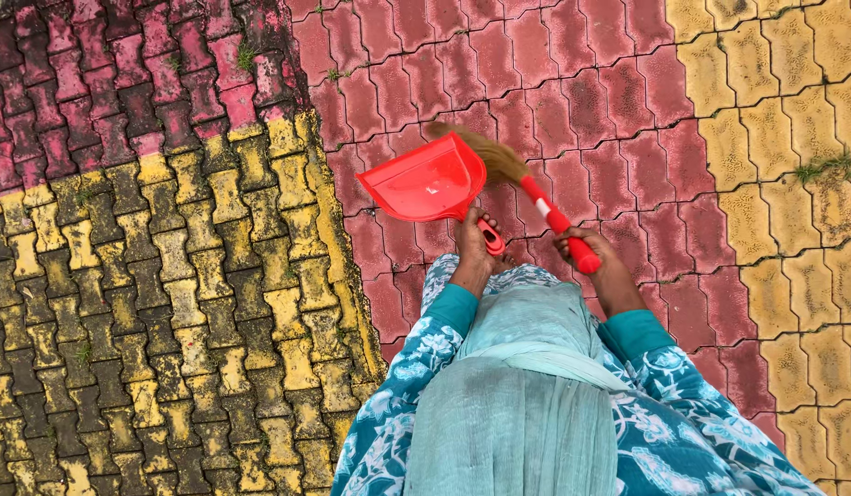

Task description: The person sweeps dirt and debris from a paved path using a hand broom and a dustpan.

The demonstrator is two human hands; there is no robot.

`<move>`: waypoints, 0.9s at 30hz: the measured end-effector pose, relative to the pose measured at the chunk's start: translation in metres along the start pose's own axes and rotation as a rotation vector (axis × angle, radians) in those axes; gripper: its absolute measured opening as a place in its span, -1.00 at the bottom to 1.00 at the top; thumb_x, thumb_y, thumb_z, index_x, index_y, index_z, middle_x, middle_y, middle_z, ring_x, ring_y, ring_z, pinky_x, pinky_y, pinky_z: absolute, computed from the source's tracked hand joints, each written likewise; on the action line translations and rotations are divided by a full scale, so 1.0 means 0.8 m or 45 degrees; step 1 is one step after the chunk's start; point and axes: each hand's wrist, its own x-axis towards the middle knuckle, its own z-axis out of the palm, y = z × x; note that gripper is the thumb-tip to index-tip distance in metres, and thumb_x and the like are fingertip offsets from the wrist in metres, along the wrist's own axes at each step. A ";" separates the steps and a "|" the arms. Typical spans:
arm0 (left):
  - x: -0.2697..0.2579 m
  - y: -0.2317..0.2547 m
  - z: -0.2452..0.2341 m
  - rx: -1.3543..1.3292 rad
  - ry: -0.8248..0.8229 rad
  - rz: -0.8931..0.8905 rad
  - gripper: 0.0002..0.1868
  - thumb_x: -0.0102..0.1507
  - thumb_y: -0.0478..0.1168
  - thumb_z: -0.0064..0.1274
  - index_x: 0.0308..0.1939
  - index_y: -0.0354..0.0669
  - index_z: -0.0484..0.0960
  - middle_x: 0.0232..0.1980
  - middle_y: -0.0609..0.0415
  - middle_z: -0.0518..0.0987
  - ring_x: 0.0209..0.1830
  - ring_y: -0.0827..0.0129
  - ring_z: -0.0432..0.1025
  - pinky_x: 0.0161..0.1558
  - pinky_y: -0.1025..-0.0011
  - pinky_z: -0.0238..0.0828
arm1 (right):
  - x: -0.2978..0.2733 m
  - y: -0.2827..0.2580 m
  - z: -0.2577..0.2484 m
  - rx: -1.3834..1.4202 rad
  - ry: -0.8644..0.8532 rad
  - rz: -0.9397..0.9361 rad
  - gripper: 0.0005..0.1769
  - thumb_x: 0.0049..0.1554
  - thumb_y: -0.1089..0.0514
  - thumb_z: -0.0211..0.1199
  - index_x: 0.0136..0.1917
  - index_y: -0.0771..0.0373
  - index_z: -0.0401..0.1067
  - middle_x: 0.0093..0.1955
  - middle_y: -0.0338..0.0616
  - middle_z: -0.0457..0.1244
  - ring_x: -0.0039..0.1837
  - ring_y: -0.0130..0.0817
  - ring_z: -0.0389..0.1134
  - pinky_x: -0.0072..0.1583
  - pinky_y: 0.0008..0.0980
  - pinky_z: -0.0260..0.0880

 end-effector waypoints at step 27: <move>0.266 0.243 0.163 -0.283 0.161 0.222 -0.91 0.24 -0.34 0.00 -0.29 -0.19 0.39 -0.40 0.14 0.42 -0.49 0.42 0.36 -0.42 0.43 0.40 | 0.288 -0.076 0.274 -0.989 -0.197 0.457 -0.61 0.06 0.30 0.37 0.08 0.53 0.32 -0.22 -0.01 0.30 -0.30 -0.36 0.33 -0.31 -0.45 0.42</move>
